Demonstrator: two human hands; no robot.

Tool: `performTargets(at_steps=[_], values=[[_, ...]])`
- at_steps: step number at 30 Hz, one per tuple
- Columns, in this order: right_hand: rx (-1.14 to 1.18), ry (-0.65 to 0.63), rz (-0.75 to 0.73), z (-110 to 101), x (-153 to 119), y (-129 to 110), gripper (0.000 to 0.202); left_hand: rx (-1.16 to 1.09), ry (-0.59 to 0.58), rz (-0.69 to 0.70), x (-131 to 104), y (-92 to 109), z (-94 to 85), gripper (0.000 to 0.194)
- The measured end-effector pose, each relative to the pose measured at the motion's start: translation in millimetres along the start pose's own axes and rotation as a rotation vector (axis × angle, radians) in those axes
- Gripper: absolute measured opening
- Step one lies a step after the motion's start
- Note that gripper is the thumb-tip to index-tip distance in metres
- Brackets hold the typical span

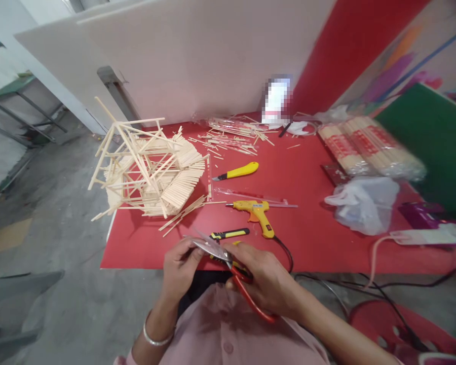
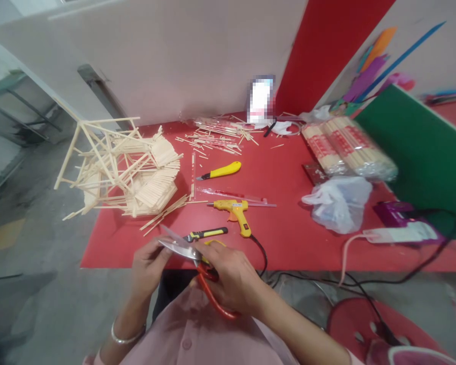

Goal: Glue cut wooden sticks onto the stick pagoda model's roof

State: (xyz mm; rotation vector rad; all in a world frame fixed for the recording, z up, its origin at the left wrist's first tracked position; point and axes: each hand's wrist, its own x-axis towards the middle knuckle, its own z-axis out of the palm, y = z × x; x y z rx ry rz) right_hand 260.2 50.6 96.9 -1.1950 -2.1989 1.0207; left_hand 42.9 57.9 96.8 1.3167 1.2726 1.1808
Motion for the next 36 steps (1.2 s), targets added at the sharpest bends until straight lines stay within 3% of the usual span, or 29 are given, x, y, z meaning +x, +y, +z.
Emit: performTargets(at_steps=[7,17,22,27,36], values=[[-0.028,-0.058,-0.033,8.6,10.6,-10.6,0.05,0.036,0.092,-0.028,-9.5,-4.7,-17.8,0.012],[-0.087,-0.041,-0.145,48.0,29.1,-15.8,0.045,0.07,0.258,-0.085,-40.1,-26.9,-46.4,0.024],[-0.058,-0.205,-0.067,62.5,37.3,-21.5,0.033,0.056,0.272,-0.199,-57.7,-43.1,-61.3,0.035],[-0.099,-0.284,0.03,66.7,41.8,-31.6,0.053,-0.115,0.306,-0.294,-70.4,-57.7,-69.4,0.038],[-0.098,-0.254,0.01,62.7,38.8,-40.8,0.049,-0.066,0.16,-0.153,-62.6,-48.8,-78.4,0.036]])
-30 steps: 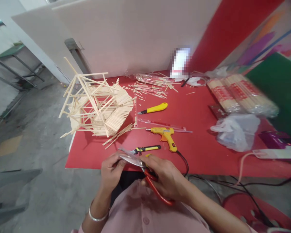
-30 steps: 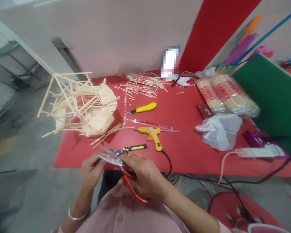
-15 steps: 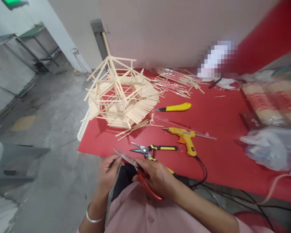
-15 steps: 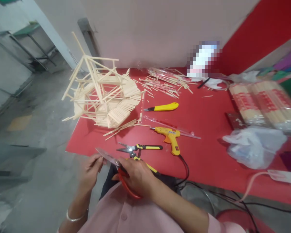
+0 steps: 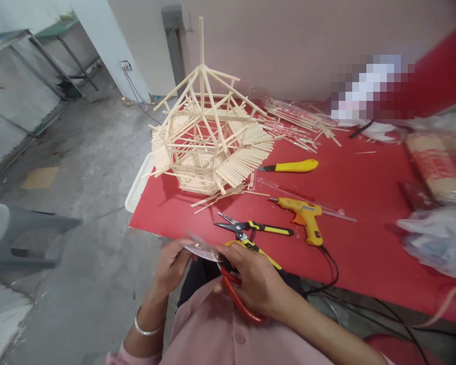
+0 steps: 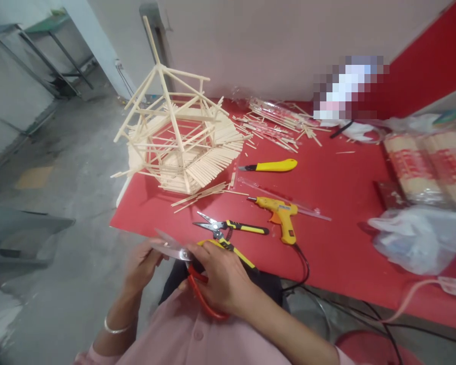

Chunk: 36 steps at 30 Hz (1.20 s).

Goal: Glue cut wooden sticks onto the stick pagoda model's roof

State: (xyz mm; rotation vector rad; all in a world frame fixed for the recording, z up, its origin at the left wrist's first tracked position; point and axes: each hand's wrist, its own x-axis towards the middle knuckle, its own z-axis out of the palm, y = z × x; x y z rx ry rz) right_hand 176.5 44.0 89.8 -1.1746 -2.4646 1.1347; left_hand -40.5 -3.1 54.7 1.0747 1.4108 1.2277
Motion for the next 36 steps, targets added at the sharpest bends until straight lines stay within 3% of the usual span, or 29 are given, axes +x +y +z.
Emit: performTargets(at_steps=[8,13,17,21,26,36], values=[[0.035,-0.013,-0.003,-3.7,-10.2,0.5,0.04,0.129,-0.051,0.056,3.5,14.9,5.4,0.04],[0.034,0.067,-0.05,0.5,-17.3,8.1,0.042,0.179,-0.087,0.097,3.0,15.0,9.9,0.04],[0.076,0.107,-0.053,3.4,-20.9,10.4,0.024,0.202,-0.078,0.098,2.2,15.2,14.3,0.039],[0.038,0.178,-0.046,-4.3,-26.0,9.5,0.019,0.223,-0.079,0.14,2.8,15.4,20.2,0.032],[-0.083,0.266,-0.034,-18.9,-37.6,12.3,0.04,0.074,-0.099,0.162,9.2,8.8,31.2,0.011],[-0.021,0.237,0.034,-22.2,-54.6,25.7,0.052,-0.082,-0.204,0.136,19.0,26.8,57.6,0.011]])
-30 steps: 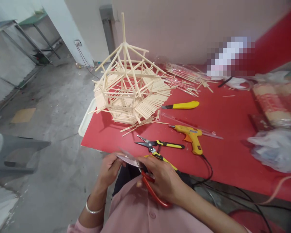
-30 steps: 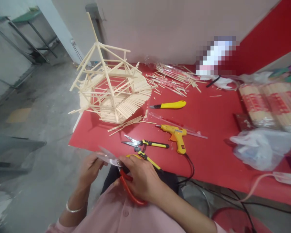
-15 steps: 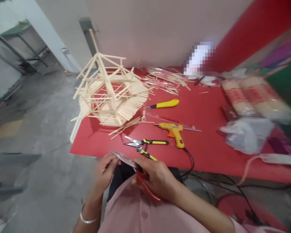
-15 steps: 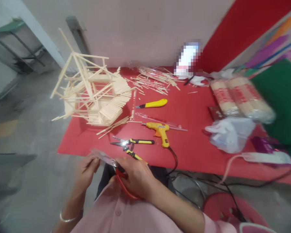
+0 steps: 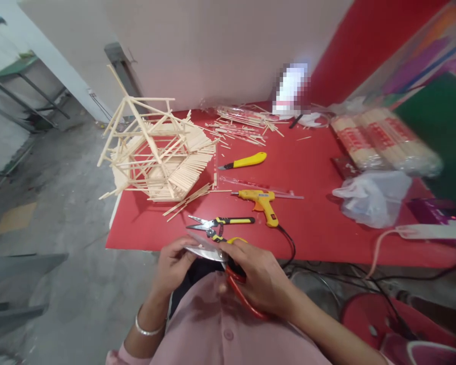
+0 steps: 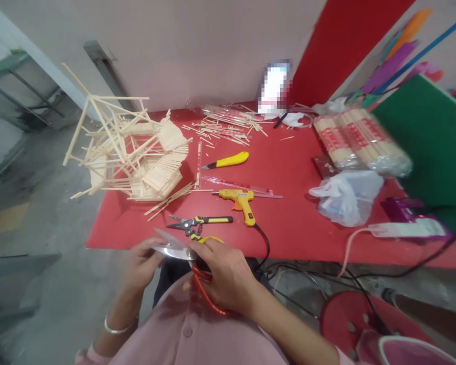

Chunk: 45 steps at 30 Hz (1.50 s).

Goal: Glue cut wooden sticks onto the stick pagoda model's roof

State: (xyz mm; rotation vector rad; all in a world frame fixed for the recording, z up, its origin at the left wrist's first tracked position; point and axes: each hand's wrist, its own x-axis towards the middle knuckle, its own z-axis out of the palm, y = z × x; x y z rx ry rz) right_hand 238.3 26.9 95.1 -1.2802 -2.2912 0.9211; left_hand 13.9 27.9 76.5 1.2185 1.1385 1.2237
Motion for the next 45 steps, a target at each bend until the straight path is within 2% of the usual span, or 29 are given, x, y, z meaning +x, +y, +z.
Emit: performTargets(at_steps=[6,11,14,18,20,22,26,28,31,34,36,38,40,41,43,45], values=[[0.04,-0.033,0.024,-1.6,0.7,-0.3,0.043,-0.013,-0.019,-0.026,-0.1,-1.5,1.6,0.014],[0.021,-0.058,0.043,-4.9,-0.9,2.7,0.045,-0.011,-0.047,-0.031,2.3,-0.4,5.1,0.016],[0.038,-0.053,0.056,-9.0,-3.0,3.7,0.042,0.013,-0.059,-0.03,5.4,1.5,9.2,0.02],[0.183,-0.05,0.037,-12.5,-6.7,4.7,0.024,0.118,-0.114,-0.089,9.4,3.5,15.2,0.032],[0.196,0.003,0.044,-14.5,-9.1,10.3,0.027,0.142,-0.116,-0.12,10.6,2.3,18.1,0.031],[0.115,0.14,0.146,-19.7,-12.3,22.5,0.036,0.117,-0.08,-0.149,10.7,-0.8,20.8,0.027],[-0.231,0.427,0.607,-43.9,-22.2,62.8,0.049,-0.006,-0.002,-0.251,9.6,-7.4,26.3,0.03],[-0.457,0.452,0.792,-58.0,-27.8,84.8,0.052,-0.089,0.032,-0.267,10.6,-7.1,29.3,0.028],[-0.641,0.421,0.883,-72.1,-34.0,111.9,0.051,-0.235,0.105,-0.222,16.3,-1.0,33.0,0.032],[-0.682,0.446,0.828,-76.6,-34.8,125.7,0.047,-0.377,0.158,-0.185,24.5,7.2,33.7,0.032],[-0.687,0.531,0.747,-75.3,-31.5,123.2,0.044,-0.449,0.195,-0.172,29.6,10.9,32.7,0.029],[-0.615,0.652,0.627,-69.3,-25.0,108.7,0.04,-0.509,0.23,-0.169,34.7,13.3,32.2,0.026],[-0.408,0.709,0.441,-55.7,-15.1,83.1,0.034,-0.579,0.254,-0.179,40.8,15.5,33.4,0.024],[-0.253,0.669,0.331,-45.9,-9.2,67.7,0.032,-0.622,0.259,-0.187,44.3,16.9,34.6,0.023],[0.061,0.45,0.113,-22.2,3.4,36.5,0.031,-0.719,0.248,-0.203,52.2,20.5,37.4,0.019],[0.292,0.261,0.023,1.6,14.7,11.1,0.041,-0.813,0.226,-0.21,59.9,24.2,38.8,0.017]])
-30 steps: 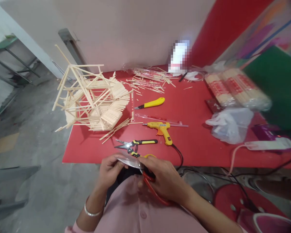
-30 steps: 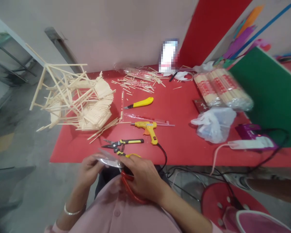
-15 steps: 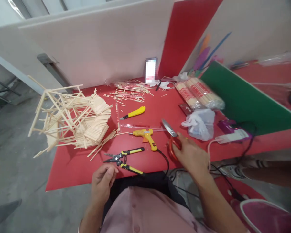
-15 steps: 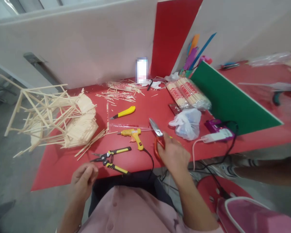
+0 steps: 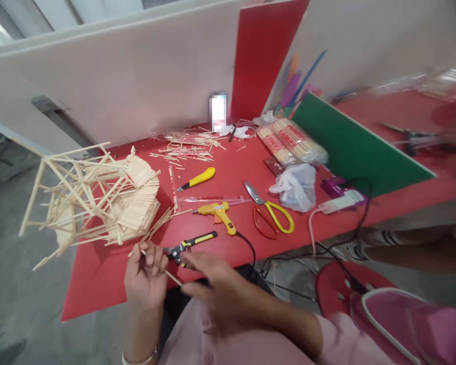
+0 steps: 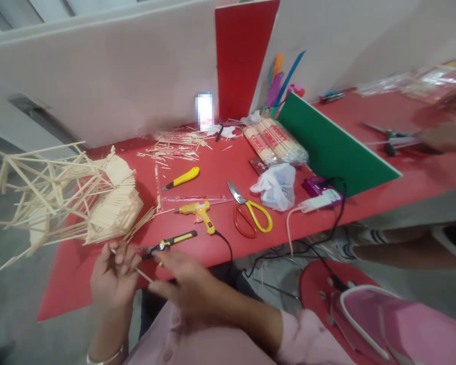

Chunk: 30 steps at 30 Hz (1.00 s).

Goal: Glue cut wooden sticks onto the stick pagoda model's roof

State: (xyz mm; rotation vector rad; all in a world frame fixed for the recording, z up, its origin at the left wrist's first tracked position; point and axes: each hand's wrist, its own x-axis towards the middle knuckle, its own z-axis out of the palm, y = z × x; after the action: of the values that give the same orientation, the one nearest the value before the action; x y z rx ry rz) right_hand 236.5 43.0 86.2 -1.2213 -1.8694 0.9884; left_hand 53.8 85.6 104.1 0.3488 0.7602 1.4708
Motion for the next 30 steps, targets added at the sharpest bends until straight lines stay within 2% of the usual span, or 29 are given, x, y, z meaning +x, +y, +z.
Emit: performTargets(at_steps=[1,2,3,5,8,12,15,17,21,25,28,30], values=[[0.07,-0.098,-0.017,12.7,1.3,-5.7,0.034,-0.036,-0.012,-0.005,2.8,1.4,1.8,0.017],[0.103,-0.128,-0.009,22.2,2.4,-9.4,0.021,-0.061,-0.02,0.0,5.2,2.8,2.7,0.018],[0.115,-0.133,-0.003,28.4,3.3,-11.6,0.017,-0.073,-0.025,0.009,7.2,4.0,2.7,0.02],[0.093,-0.068,0.027,32.2,4.8,-12.8,0.03,-0.064,-0.027,0.032,10.1,5.5,0.5,0.024],[0.077,0.027,0.092,26.7,6.9,-10.0,0.03,0.012,0.0,0.067,12.7,4.2,-5.2,0.03],[0.111,0.159,0.194,18.0,11.9,-0.6,0.029,0.275,0.168,0.203,14.7,-1.4,-13.3,0.03],[0.113,0.281,0.159,12.0,17.9,6.5,0.031,0.425,0.246,0.228,13.6,-4.3,-19.0,0.031],[0.063,0.317,0.105,8.4,21.9,8.8,0.029,0.452,0.247,0.213,11.6,-5.1,-21.8,0.033],[-0.115,0.302,-0.011,1.1,25.9,8.1,0.028,0.478,0.229,0.2,8.7,-3.2,-24.6,0.035],[-0.177,0.352,-0.023,-11.4,25.5,6.4,0.032,0.453,0.267,0.342,11.6,3.7,-27.5,0.028],[-0.151,0.385,-0.007,-15.3,26.2,5.1,0.031,0.492,0.236,0.421,13.7,5.6,-27.6,0.05],[-0.152,0.364,-0.032,-10.9,27.5,3.7,0.029,0.569,0.206,0.361,12.7,3.5,-25.0,0.049]])
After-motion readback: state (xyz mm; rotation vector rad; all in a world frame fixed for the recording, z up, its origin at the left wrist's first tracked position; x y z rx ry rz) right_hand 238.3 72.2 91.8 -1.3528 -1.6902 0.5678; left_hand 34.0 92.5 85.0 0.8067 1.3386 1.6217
